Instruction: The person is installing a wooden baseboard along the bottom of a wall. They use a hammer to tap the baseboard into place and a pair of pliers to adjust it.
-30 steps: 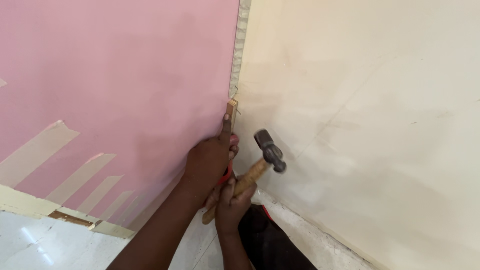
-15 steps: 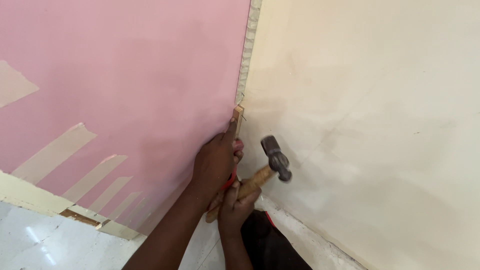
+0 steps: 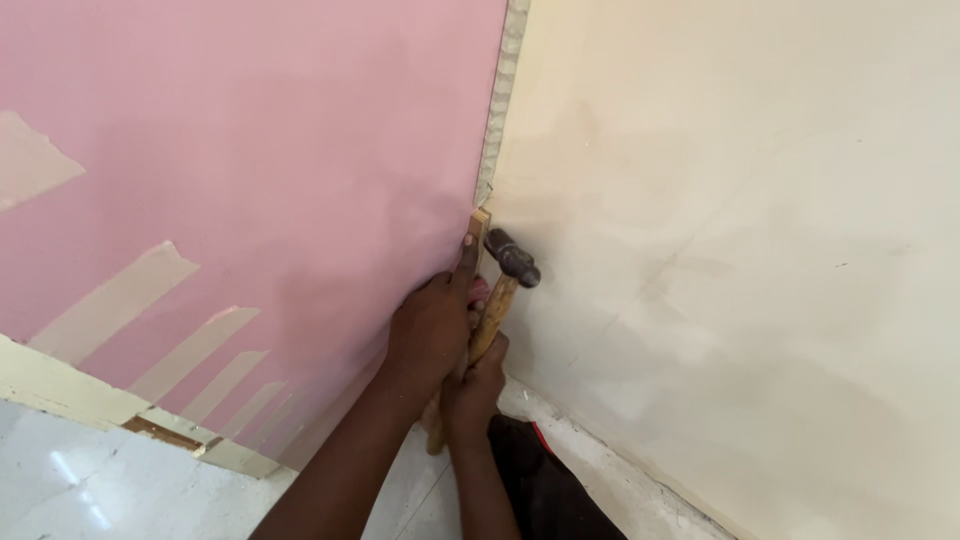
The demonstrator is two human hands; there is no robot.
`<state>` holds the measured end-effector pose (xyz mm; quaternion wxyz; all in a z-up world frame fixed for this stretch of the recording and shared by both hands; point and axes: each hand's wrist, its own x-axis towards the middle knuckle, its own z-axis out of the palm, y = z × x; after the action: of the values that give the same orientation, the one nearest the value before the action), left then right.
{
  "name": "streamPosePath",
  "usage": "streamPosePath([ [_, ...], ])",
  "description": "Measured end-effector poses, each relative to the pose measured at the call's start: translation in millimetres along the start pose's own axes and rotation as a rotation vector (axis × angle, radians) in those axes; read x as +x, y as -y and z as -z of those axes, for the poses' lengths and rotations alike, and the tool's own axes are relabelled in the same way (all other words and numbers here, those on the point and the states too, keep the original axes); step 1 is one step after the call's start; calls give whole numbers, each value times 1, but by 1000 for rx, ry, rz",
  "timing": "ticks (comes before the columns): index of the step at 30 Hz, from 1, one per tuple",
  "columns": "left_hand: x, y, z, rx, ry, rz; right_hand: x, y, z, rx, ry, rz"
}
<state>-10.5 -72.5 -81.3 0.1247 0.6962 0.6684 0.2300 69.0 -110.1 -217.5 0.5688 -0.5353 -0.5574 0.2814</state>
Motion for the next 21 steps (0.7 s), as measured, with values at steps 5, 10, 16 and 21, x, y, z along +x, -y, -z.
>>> streamPosePath([
  [5,2,-2,-1,-13,42,52,-6,11,3,177,-164,-138],
  [10,0,-2,-2,-28,-3,8,-5,3,2,28,17,-4],
  [16,-1,-4,4,-210,109,127,-15,9,5,119,-117,-57],
  [21,-1,2,-6,-121,-53,-23,-3,6,1,59,28,62],
])
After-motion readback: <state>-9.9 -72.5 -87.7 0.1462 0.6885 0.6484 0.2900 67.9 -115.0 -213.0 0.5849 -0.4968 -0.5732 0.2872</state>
